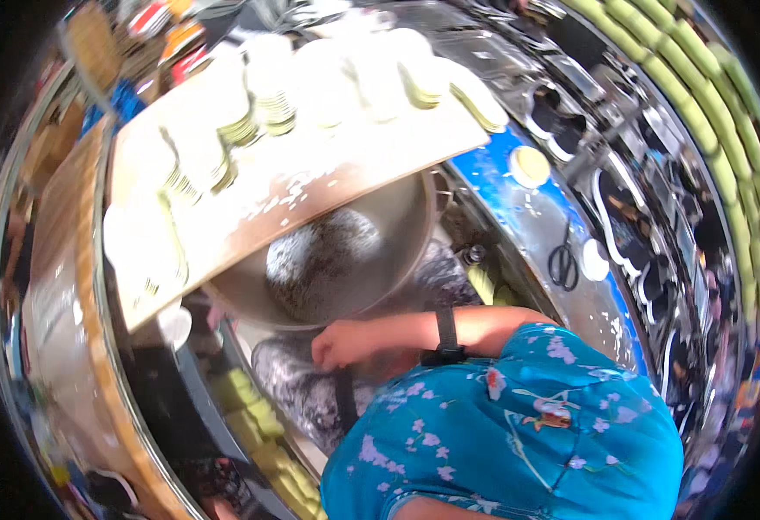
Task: Placing insoles into shoes and cleaning/wiping the exterior of the shoes with a cloth.
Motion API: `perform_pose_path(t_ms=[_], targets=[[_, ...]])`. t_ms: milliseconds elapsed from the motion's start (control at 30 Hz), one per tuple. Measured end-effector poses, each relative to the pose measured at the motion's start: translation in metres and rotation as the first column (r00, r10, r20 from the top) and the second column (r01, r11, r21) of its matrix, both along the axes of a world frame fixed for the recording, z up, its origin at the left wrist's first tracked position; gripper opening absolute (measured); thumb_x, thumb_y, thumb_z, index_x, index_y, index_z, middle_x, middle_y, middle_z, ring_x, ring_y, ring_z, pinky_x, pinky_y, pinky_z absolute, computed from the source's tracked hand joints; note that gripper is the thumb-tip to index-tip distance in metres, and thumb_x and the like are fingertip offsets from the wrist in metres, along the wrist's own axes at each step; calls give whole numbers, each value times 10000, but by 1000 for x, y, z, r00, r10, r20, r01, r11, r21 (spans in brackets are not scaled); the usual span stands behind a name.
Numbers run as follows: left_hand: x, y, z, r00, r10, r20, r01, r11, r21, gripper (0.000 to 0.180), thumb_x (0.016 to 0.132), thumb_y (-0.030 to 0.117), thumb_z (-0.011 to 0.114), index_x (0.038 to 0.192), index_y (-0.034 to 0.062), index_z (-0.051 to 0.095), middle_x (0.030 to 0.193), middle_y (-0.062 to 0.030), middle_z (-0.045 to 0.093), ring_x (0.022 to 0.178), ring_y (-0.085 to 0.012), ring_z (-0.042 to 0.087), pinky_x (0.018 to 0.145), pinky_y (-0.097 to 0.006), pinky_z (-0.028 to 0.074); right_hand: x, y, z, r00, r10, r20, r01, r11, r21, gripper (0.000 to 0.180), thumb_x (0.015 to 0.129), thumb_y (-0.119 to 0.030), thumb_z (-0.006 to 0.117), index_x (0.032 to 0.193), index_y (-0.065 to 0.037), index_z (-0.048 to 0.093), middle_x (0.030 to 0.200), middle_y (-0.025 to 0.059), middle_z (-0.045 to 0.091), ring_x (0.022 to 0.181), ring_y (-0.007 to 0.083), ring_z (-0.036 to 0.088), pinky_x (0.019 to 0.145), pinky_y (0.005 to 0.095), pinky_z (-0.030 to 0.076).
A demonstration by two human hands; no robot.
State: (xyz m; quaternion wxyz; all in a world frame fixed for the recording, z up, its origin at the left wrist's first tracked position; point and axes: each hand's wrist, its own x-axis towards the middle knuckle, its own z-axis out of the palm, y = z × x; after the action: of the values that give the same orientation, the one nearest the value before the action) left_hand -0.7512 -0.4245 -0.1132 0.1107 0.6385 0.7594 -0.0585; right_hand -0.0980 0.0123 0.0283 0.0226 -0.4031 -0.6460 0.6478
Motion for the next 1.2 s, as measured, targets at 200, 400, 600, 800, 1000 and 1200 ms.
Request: perform_pose_path(t_ms=[200, 400, 600, 800, 1000, 1200], targets=[[105, 252, 23, 759, -112, 641, 247, 961, -124, 441, 669, 161, 649, 1071, -2, 569, 987, -213, 606, 955, -297, 590, 807, -374, 466, 146, 29, 30, 971, -203, 124, 151, 929, 337, 310, 740, -234, 587, 1004, -71, 598, 938, 110, 630, 875, 242, 589, 772, 358, 458], [442, 403, 218, 847, -361, 390, 352, 931, 97, 314, 848, 130, 479, 1111, -32, 538, 986, -258, 588, 968, -377, 551, 852, -397, 427, 380, 70, 68, 432, -901, 33, 604, 317, 731, 254, 723, -155, 621, 964, -73, 619, 940, 89, 629, 845, 216, 598, 748, 313, 471], [565, 479, 241, 723, -644, 250, 656, 753, 43, 333, 780, 68, 542, 1108, 22, 516, 1011, -209, 554, 925, -379, 535, 807, -410, 444, 518, 108, 115, -8, -982, 189, 311, 177, 934, 576, 701, -239, 670, 1215, -99, 454, 972, 212, 604, 875, 356, 599, 736, 394, 494], [634, 504, 271, 667, -693, 273, 732, 678, -70, 310, 810, 145, 549, 1101, 39, 533, 1056, -176, 564, 954, -368, 539, 830, -404, 446, 547, 153, 92, 151, -917, 370, 517, 392, 761, 427, 709, -299, 668, 1032, -31, 587, 793, 159, 636, 565, 270, 632, 498, 363, 510], [645, 515, 256, 693, -674, 256, 709, 702, -70, 325, 794, 106, 573, 1099, 7, 524, 1053, -203, 552, 968, -381, 523, 827, -389, 439, 479, 92, 155, 43, -957, -288, 782, -147, 606, 279, 761, -255, 630, 834, 15, 626, 569, 79, 573, 386, 136, 523, 392, 268, 400], [588, 508, 223, 413, -128, 901, 406, 912, -57, 464, 881, 254, 536, 1249, -1, 414, 1125, -103, 548, 975, -230, 560, 829, -295, 444, 280, 18, 171, 704, -689, -174, 174, -71, 982, 226, 669, -250, 697, 617, -75, 564, 544, 71, 541, 450, 175, 543, 409, 270, 425]])
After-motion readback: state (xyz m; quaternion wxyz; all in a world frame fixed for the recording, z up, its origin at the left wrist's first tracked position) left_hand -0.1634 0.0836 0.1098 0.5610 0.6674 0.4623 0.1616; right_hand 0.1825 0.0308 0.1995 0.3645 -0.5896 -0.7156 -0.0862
